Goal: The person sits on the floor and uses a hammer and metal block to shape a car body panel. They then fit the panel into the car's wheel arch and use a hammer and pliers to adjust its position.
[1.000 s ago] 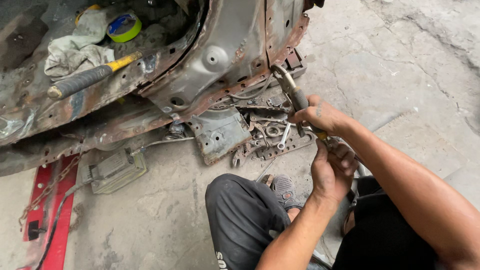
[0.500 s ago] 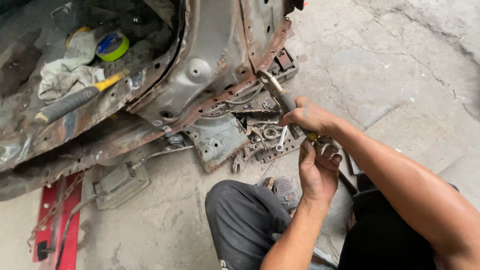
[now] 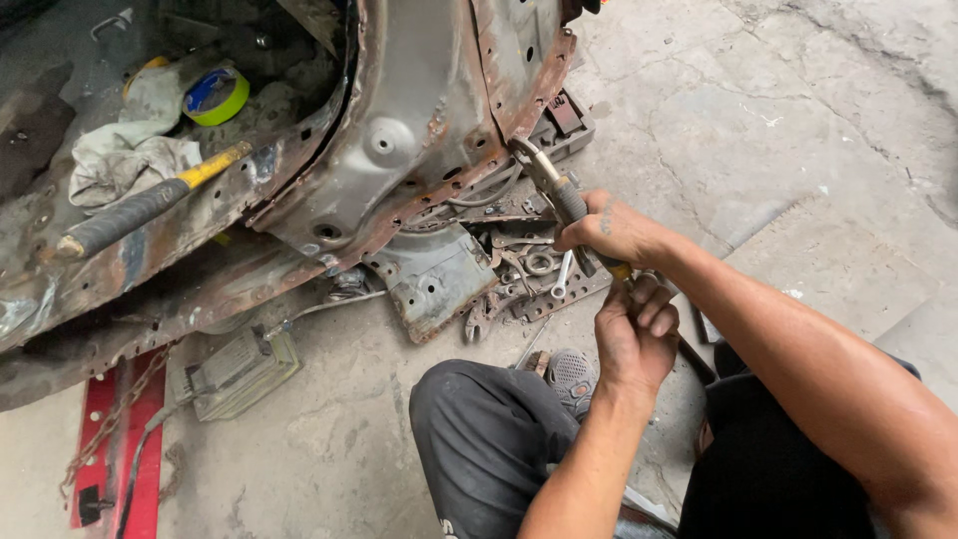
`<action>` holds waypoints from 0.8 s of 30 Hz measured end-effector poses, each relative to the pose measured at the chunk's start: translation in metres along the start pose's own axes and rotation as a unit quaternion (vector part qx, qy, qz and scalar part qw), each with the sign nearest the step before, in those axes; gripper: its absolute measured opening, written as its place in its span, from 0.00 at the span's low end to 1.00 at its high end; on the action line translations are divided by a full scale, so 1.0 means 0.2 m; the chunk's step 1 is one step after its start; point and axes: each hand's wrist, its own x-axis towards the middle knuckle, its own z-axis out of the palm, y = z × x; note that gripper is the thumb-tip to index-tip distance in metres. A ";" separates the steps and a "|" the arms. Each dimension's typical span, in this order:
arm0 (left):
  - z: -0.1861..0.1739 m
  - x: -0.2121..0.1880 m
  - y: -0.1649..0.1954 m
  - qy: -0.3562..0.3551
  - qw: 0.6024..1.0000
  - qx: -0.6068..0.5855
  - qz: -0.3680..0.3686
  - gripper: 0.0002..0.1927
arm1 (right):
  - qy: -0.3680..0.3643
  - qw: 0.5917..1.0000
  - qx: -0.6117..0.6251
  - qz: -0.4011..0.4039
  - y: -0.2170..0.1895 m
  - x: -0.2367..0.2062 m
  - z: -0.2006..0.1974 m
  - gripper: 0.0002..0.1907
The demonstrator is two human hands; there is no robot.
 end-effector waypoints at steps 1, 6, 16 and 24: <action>0.03 -0.01 -0.01 0.044 0.998 0.044 0.018 0.13 | -0.003 1.000 -0.003 0.002 0.00 0.00 0.00 0.16; 0.16 -0.07 -0.06 0.171 0.974 0.136 0.060 0.05 | 0.001 1.000 -0.009 0.007 0.00 0.00 -0.01 0.16; -0.05 -0.03 -0.02 -0.015 0.998 -0.060 -0.025 0.15 | -0.009 1.000 -0.005 0.004 0.00 -0.01 0.00 0.15; 0.09 -0.05 -0.04 0.173 0.981 0.080 0.041 0.09 | -0.011 1.000 -0.026 -0.001 0.01 0.01 -0.01 0.15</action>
